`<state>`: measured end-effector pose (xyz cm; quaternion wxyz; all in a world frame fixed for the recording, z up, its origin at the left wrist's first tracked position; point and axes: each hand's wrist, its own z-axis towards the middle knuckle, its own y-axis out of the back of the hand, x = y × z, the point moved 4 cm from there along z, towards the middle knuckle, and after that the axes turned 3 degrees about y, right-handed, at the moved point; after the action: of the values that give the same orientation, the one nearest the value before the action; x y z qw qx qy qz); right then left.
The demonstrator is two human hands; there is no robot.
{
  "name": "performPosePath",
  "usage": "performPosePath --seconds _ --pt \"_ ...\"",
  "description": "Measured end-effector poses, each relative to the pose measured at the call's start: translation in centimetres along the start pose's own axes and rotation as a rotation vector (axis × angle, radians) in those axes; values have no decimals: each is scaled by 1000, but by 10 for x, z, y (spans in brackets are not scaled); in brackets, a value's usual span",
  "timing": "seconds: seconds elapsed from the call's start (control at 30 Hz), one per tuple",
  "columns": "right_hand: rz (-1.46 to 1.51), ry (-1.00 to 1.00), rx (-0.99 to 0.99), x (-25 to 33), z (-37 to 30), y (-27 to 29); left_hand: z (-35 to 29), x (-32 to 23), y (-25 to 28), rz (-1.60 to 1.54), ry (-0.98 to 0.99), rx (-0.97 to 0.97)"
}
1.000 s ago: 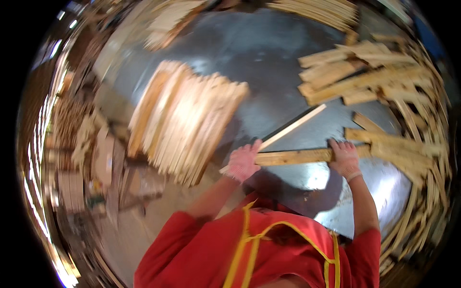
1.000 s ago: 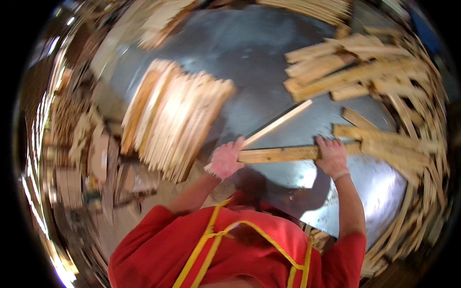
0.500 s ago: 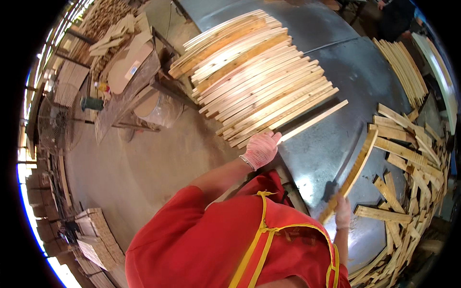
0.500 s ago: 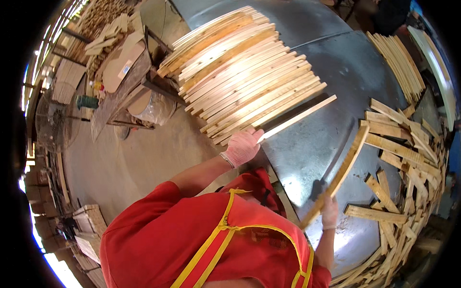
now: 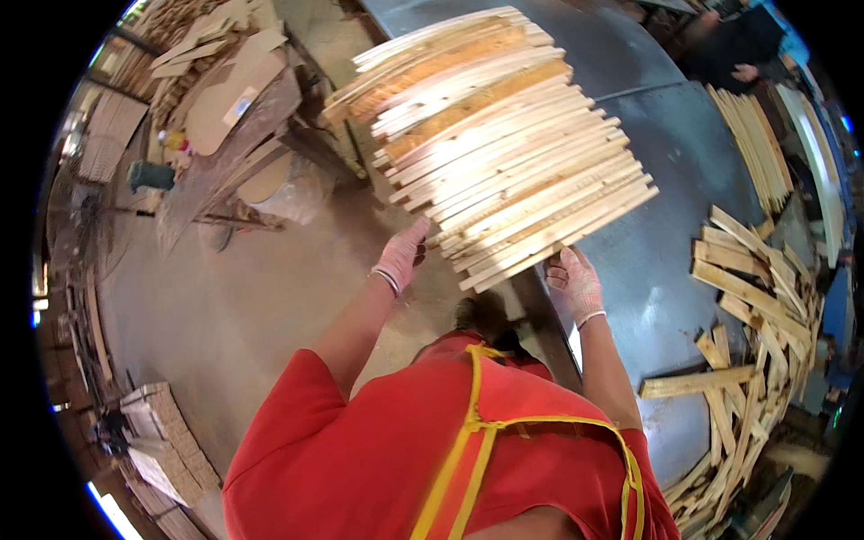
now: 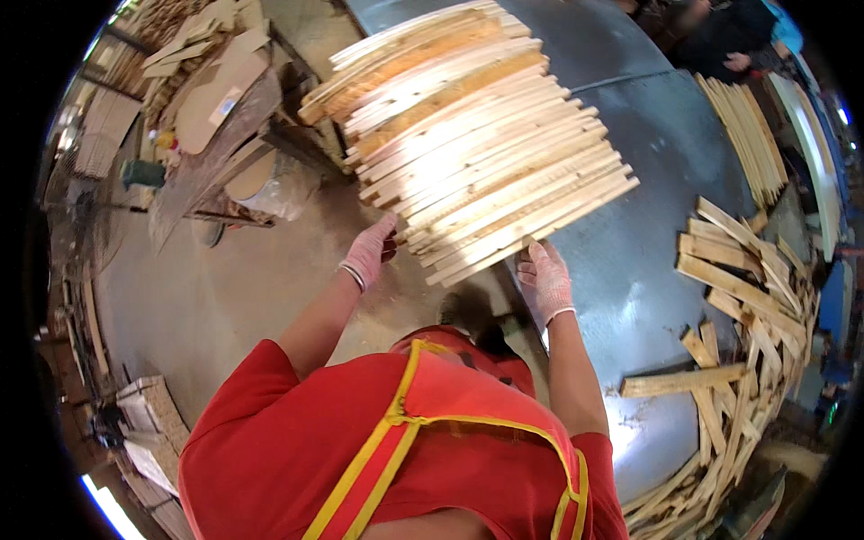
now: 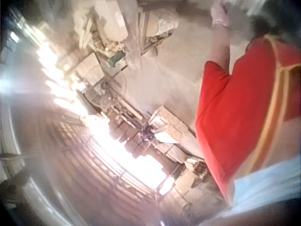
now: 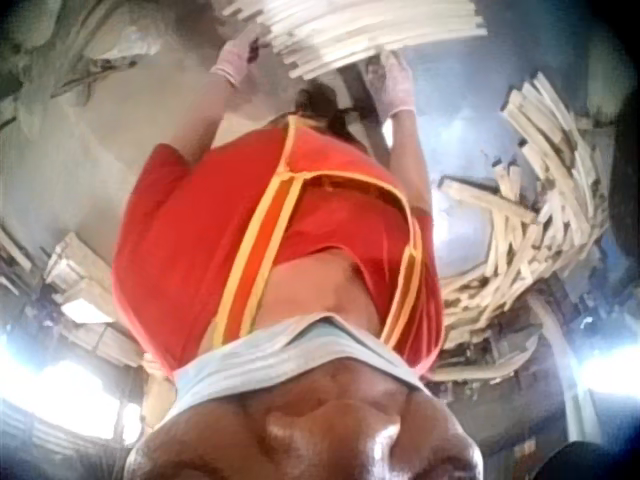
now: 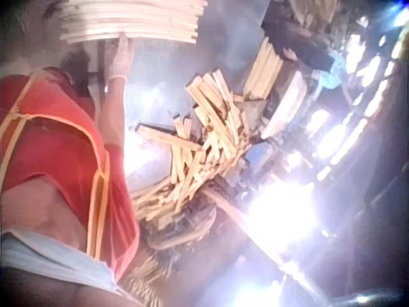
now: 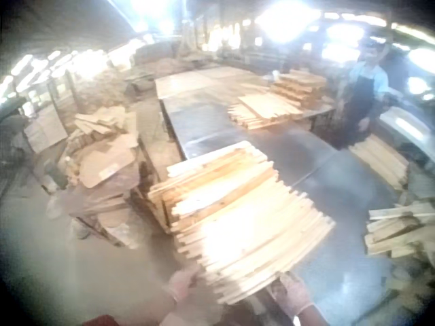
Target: The person sorts and stacks thin wooden planks on a metal table. They pick up individual planks from a disorganized pile, align them, and place them into a neat stack. The person wears pink gloves and a red shirt with yellow straps. Another person is visible in the background working with similar materials.
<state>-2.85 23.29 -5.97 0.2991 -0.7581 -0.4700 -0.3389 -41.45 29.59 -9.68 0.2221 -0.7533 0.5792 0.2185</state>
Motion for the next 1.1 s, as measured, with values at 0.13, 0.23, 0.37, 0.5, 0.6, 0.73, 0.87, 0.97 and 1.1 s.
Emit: performPosePath --seconds 0.13,0.23,0.37,0.5,0.6,0.73,0.87,0.97,1.1 --pt "120 -103 -56 -9 1 16 9 7 -40 -309 19 131" --pt "-81 -54 -66 11 8 1 -5 26 -47 -271 44 251" --pt "-440 53 -142 7 20 47 -48 53 -36 258 164 366" --pt "-345 -45 6 26 2 81 -111 -30 -95 1277 -99 156" --pt "6 -11 49 40 1 97 -111 -63 -142 1490 -483 77" --pt "-233 167 40 92 -3 132 -153 -96 -243 1545 -1130 119" --pt "-1070 538 108 178 -26 95 -220 -97 -329 1605 -2076 188" --pt "-1232 957 260 191 -30 65 -188 -106 -361 2133 -1535 346" --pt "-1100 1136 -259 208 -29 77 -94 -157 -308 1816 -946 232"
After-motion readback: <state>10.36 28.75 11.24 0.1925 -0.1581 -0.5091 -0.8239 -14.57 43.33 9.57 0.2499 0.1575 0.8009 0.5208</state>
